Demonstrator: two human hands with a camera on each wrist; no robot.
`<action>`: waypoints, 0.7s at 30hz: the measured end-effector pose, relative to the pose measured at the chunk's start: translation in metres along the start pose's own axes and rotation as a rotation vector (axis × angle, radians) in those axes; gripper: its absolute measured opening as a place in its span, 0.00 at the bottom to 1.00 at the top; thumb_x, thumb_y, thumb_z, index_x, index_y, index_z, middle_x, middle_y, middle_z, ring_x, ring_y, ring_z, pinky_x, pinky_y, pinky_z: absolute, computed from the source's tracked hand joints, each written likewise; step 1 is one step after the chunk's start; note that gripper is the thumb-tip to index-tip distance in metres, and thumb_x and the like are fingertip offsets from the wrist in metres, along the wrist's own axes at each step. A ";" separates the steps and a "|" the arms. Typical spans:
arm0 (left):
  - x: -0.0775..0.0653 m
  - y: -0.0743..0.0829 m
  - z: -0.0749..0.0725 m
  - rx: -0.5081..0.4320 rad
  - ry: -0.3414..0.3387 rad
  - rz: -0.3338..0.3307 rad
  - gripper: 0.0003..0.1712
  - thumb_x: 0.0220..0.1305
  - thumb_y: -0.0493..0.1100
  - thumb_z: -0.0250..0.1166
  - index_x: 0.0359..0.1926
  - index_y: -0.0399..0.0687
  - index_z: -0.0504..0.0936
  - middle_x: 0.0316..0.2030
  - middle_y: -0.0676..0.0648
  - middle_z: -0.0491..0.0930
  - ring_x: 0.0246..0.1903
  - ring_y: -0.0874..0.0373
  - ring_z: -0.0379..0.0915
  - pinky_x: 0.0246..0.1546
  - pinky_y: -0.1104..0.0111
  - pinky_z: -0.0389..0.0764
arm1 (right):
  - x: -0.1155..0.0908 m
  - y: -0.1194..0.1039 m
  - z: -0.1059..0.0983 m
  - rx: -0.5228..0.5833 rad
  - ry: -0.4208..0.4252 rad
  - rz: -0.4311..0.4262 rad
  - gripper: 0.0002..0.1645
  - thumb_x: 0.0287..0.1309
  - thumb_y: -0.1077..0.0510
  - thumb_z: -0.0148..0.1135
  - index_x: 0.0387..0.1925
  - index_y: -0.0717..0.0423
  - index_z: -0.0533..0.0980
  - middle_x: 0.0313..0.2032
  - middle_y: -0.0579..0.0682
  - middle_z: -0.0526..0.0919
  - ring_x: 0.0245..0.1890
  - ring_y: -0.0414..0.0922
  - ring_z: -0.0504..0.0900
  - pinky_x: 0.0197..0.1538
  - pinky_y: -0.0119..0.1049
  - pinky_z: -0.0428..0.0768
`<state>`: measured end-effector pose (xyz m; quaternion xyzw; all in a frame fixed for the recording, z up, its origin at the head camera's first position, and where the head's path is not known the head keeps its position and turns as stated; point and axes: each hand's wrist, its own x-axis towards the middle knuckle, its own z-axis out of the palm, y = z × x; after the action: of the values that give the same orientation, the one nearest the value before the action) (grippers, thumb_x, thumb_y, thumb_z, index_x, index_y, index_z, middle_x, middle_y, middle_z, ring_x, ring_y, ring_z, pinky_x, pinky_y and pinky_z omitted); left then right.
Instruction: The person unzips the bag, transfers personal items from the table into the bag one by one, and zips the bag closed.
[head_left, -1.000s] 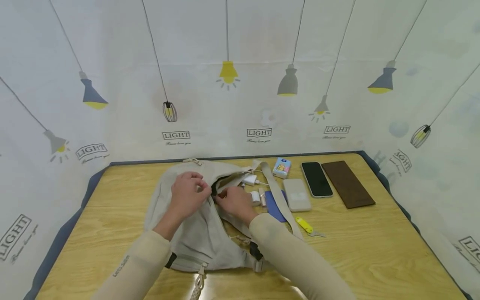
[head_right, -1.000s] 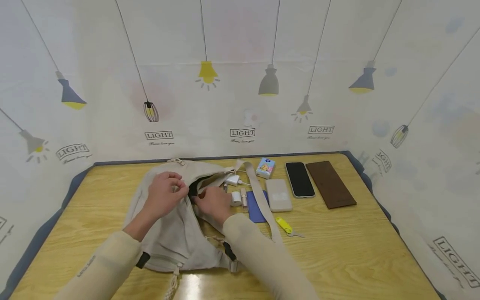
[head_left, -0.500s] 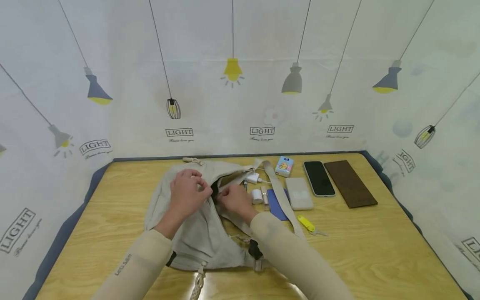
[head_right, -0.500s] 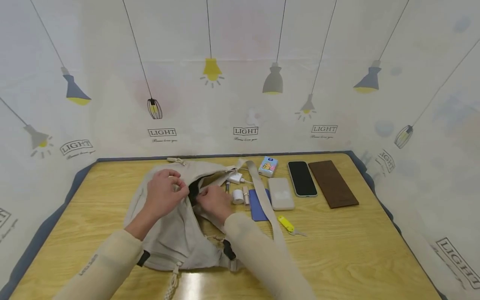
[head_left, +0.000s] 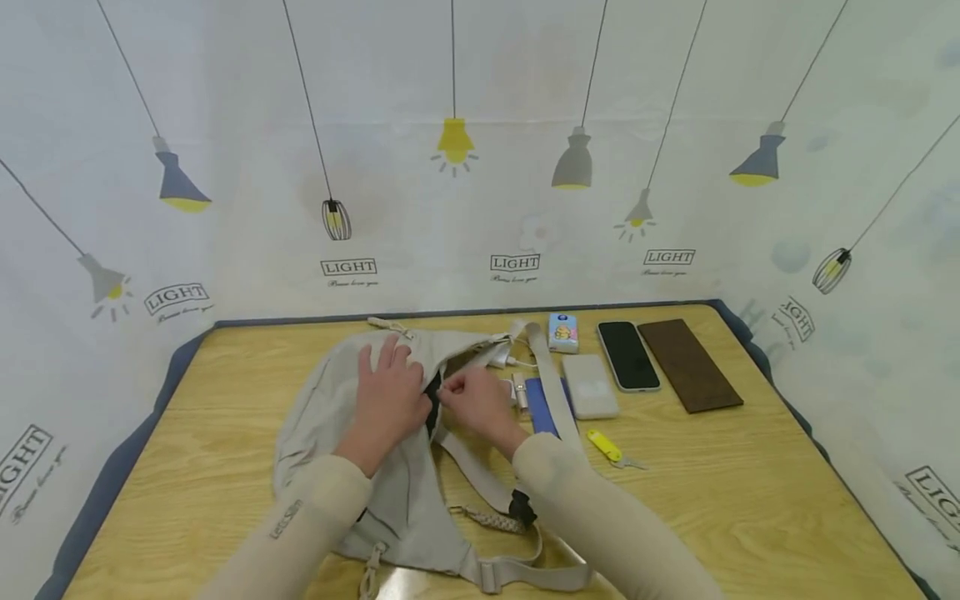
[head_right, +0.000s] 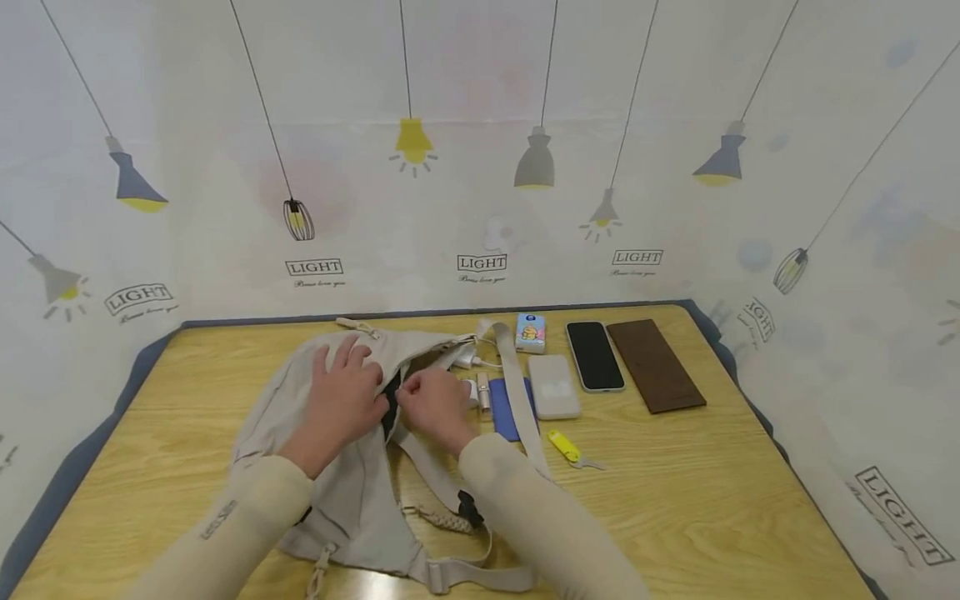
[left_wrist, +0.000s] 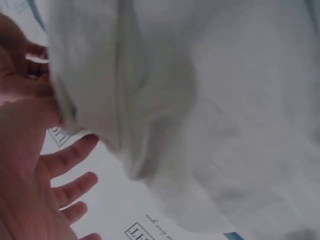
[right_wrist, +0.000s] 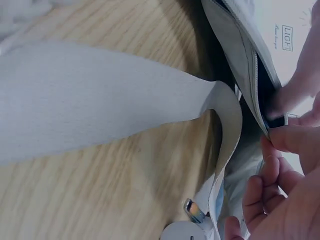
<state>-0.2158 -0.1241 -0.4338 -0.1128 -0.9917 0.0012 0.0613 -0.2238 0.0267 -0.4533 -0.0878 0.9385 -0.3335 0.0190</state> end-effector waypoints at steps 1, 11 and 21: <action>0.002 0.001 0.001 -0.001 0.031 -0.009 0.12 0.58 0.50 0.64 0.36 0.46 0.82 0.59 0.40 0.72 0.72 0.44 0.50 0.69 0.40 0.49 | -0.001 -0.001 -0.001 0.002 0.011 -0.002 0.13 0.61 0.48 0.62 0.24 0.44 0.85 0.22 0.38 0.84 0.30 0.41 0.81 0.55 0.57 0.68; 0.003 -0.026 -0.045 -0.163 0.330 -0.131 0.18 0.62 0.44 0.59 0.17 0.43 0.80 0.44 0.43 0.79 0.59 0.43 0.63 0.61 0.43 0.60 | -0.005 0.010 -0.017 -0.003 0.112 -0.011 0.08 0.58 0.49 0.64 0.29 0.45 0.86 0.28 0.42 0.87 0.27 0.39 0.82 0.33 0.36 0.78; -0.007 -0.054 -0.100 -0.179 0.325 -0.179 0.23 0.64 0.43 0.53 0.13 0.43 0.78 0.44 0.40 0.79 0.58 0.38 0.62 0.59 0.38 0.57 | -0.004 0.025 -0.034 -0.008 0.065 0.018 0.10 0.58 0.49 0.62 0.33 0.47 0.86 0.34 0.45 0.88 0.33 0.42 0.84 0.31 0.36 0.78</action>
<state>-0.2093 -0.1794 -0.3348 -0.0279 -0.9710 -0.1104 0.2103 -0.2269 0.0682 -0.4426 -0.0684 0.9406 -0.3324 -0.0087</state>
